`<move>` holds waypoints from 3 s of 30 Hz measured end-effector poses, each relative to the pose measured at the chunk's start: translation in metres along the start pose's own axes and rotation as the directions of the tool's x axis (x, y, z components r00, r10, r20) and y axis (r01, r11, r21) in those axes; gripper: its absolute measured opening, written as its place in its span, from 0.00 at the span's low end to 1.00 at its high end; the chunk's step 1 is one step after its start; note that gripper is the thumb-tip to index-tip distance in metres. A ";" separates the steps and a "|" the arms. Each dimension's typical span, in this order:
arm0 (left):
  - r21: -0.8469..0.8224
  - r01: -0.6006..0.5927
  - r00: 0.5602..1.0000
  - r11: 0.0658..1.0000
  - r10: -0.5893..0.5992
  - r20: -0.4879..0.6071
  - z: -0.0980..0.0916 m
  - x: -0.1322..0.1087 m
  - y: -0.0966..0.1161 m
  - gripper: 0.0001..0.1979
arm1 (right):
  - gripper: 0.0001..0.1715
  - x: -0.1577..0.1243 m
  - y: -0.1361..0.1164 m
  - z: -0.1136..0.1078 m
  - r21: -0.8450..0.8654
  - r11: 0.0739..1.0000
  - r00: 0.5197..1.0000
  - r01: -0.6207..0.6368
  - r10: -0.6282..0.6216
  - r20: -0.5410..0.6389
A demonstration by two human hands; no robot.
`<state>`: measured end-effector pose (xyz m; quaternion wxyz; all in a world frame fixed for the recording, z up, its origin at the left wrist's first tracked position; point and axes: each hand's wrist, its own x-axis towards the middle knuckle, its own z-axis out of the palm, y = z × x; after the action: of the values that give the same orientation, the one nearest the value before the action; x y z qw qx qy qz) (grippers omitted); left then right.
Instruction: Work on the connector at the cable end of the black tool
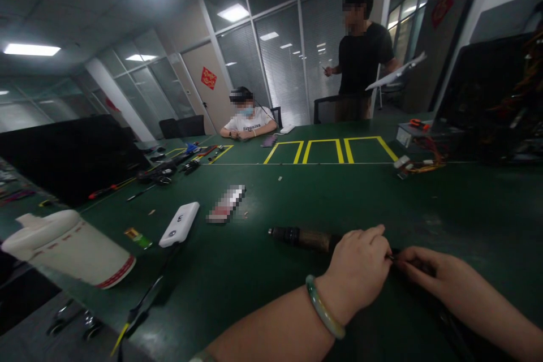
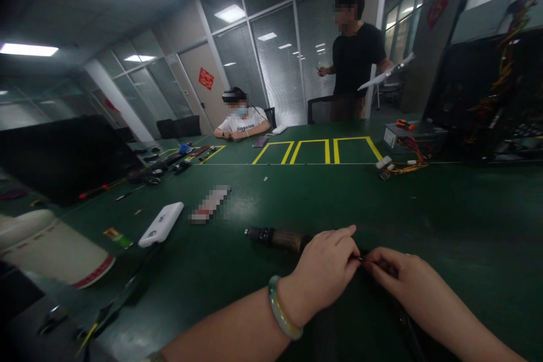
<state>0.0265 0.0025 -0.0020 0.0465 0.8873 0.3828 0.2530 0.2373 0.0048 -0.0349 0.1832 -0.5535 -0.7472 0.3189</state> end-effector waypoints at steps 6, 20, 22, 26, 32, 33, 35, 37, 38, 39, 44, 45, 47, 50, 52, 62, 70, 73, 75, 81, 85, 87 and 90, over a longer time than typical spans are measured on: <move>-0.006 -0.020 1.000 1.000 0.020 0.010 -0.001 0.000 0.000 0.02 | 0.17 -0.001 -0.007 0.000 0.026 0.999 0.999 0.028 -0.028 -0.027; 0.019 -0.013 0.999 1.000 0.012 0.036 0.002 0.002 0.000 0.03 | 0.16 -0.001 -0.011 0.000 -0.008 1.000 0.999 0.015 -0.015 -0.033; 0.028 -0.018 0.999 0.999 0.017 0.051 0.000 0.002 0.000 0.03 | 0.16 -0.001 -0.011 0.000 -0.015 1.000 0.999 0.027 -0.028 -0.046; 0.027 -0.026 0.998 0.999 0.025 0.056 -0.002 0.003 0.001 0.02 | 0.16 -0.003 -0.015 -0.001 -0.014 0.999 0.998 0.032 -0.033 -0.058; 0.038 0.003 0.997 0.999 -0.006 0.073 -0.001 0.003 0.001 0.04 | 0.16 -0.005 -0.018 -0.003 0.007 1.000 0.996 0.028 -0.027 -0.080; 0.038 0.010 0.997 0.999 -0.013 0.071 -0.001 0.003 0.002 0.05 | 0.15 -0.005 -0.018 -0.003 0.011 1.000 0.996 0.029 -0.028 -0.081; 0.028 0.028 0.998 0.999 -0.030 0.053 0.000 0.003 0.002 0.07 | 0.15 -0.005 -0.018 -0.003 0.018 1.000 0.997 0.022 -0.021 -0.068; 0.011 0.040 0.999 0.999 -0.040 0.031 0.001 0.002 0.002 0.06 | 0.16 -0.005 -0.018 -0.002 0.021 1.000 0.999 0.008 -0.007 -0.048; 0.007 0.039 0.999 0.999 -0.039 0.024 0.002 0.002 0.001 0.06 | 0.16 -0.005 -0.018 -0.002 0.022 1.000 0.999 0.001 0.000 -0.040; 0.006 0.036 0.999 0.999 -0.036 0.019 0.002 0.002 0.001 0.05 | 0.16 -0.004 -0.017 -0.002 0.023 1.000 0.999 -0.004 0.005 -0.034; -0.006 -0.005 1.000 1.000 0.005 0.029 0.002 0.002 0.000 0.03 | 0.17 -0.003 -0.015 -0.001 0.030 1.000 1.000 0.005 -0.004 -0.024; -0.007 -0.008 0.999 1.000 0.008 0.031 0.001 0.002 0.000 0.03 | 0.17 -0.003 -0.014 -0.001 0.027 1.000 1.000 0.009 -0.008 -0.023; 0.007 -0.007 0.999 1.000 0.007 0.041 -0.002 0.002 0.001 0.03 | 0.17 -0.003 -0.014 -0.002 0.020 1.000 1.000 0.013 -0.013 -0.025; 0.035 -0.006 0.999 0.999 0.005 0.052 -0.004 0.003 0.002 0.02 | 0.17 -0.003 -0.014 -0.002 0.008 1.000 0.999 0.017 -0.017 -0.036; 0.035 -0.010 0.999 0.999 0.008 0.049 -0.003 0.003 0.002 0.02 | 0.17 -0.004 -0.014 -0.002 0.004 1.000 0.999 0.007 -0.007 -0.032; -0.006 -0.011 0.999 1.000 0.012 0.033 -0.002 0.002 0.000 0.03 | 0.18 -0.005 -0.016 -0.002 -0.009 1.000 1.000 -0.017 0.016 -0.011; 0.020 -0.035 0.999 0.999 0.034 0.031 0.000 0.002 -0.001 0.03 | 0.17 -0.004 -0.015 -0.003 -0.023 0.999 0.999 -0.032 0.032 -0.012; 0.017 -0.016 1.000 1.000 0.016 0.026 0.002 0.002 -0.001 0.04 | 0.17 -0.004 -0.012 -0.002 -0.025 0.999 1.000 -0.027 0.027 -0.006; 0.018 -0.002 1.000 1.000 0.002 0.028 0.003 0.002 -0.001 0.05 | 0.17 -0.004 -0.011 -0.001 -0.015 1.000 1.000 -0.012 0.012 -0.008; -0.004 -0.037 0.999 0.999 0.037 0.025 0.002 0.001 -0.002 0.02 | 0.18 -0.004 -0.010 -0.001 -0.034 0.999 0.999 -0.033 0.033 0.007; -0.028 -0.006 1.000 1.000 0.006 0.002 0.002 0.001 -0.001 0.04 | 0.17 -0.005 -0.010 -0.002 -0.050 0.998 0.999 -0.043 0.043 0.001; -0.035 0.015 1.000 0.999 -0.016 -0.008 0.002 0.001 -0.001 0.05 | 0.16 -0.005 -0.010 -0.001 -0.048 0.998 0.999 -0.041 0.041 0.000; -0.037 -0.006 1.000 0.999 0.006 -0.002 0.002 0.001 -0.001 0.03 | 0.16 -0.004 -0.010 -0.001 -0.039 0.999 0.999 -0.037 0.037 -0.009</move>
<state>0.0277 0.0043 -0.0037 0.0617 0.8873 0.3753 0.2609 0.2321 -0.0009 -0.0267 0.1697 -0.5721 -0.7421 0.3053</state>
